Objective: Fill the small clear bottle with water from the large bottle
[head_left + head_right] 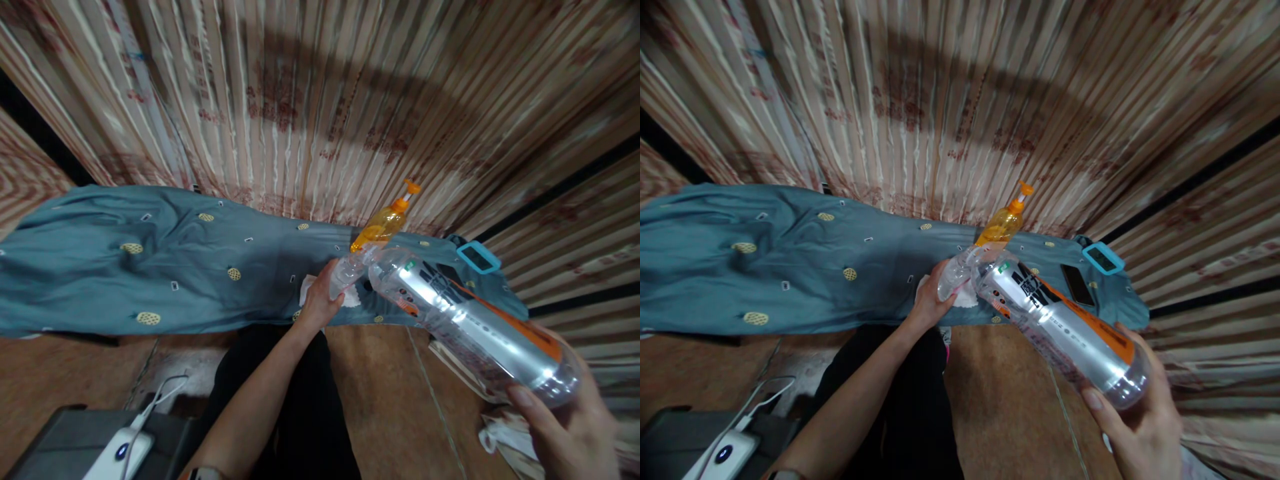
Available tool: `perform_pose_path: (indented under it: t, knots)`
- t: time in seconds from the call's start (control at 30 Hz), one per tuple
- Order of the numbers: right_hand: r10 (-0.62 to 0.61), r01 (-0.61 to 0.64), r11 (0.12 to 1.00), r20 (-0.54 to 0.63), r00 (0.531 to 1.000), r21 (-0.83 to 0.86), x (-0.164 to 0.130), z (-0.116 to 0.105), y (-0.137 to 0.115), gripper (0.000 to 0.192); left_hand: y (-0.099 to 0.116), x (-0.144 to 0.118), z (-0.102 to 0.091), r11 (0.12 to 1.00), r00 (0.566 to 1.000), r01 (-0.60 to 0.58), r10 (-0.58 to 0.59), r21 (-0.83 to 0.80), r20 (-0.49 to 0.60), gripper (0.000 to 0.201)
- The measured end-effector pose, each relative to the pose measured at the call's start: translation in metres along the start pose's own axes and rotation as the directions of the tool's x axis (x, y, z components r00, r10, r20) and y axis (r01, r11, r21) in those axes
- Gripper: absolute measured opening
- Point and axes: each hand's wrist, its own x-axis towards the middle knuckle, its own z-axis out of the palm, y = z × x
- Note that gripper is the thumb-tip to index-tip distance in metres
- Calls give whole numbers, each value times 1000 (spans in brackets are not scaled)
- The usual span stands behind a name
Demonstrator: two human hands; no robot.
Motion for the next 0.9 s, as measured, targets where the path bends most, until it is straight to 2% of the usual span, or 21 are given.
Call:
perform_pose_path:
  t: [0.23,0.5,0.73,0.9]
  knots:
    - [-8,8,1000,-11,1000,3,1,2,-4,92,-1,0,1,1000,1000,-7,7,1,-8,79]
    - [-15,15,1000,16,1000,-17,1,-2,3,98,0,1,1,1000,1000,9,-9,26,3,77]
    - [-17,17,1000,6,1000,13,0,-1,0,96,-2,1,1,1000,1000,-14,14,10,-2,77]
    - [-60,60,998,14,998,-15,1,-2,5,94,-1,0,0,1000,1000,-2,2,2,4,78]
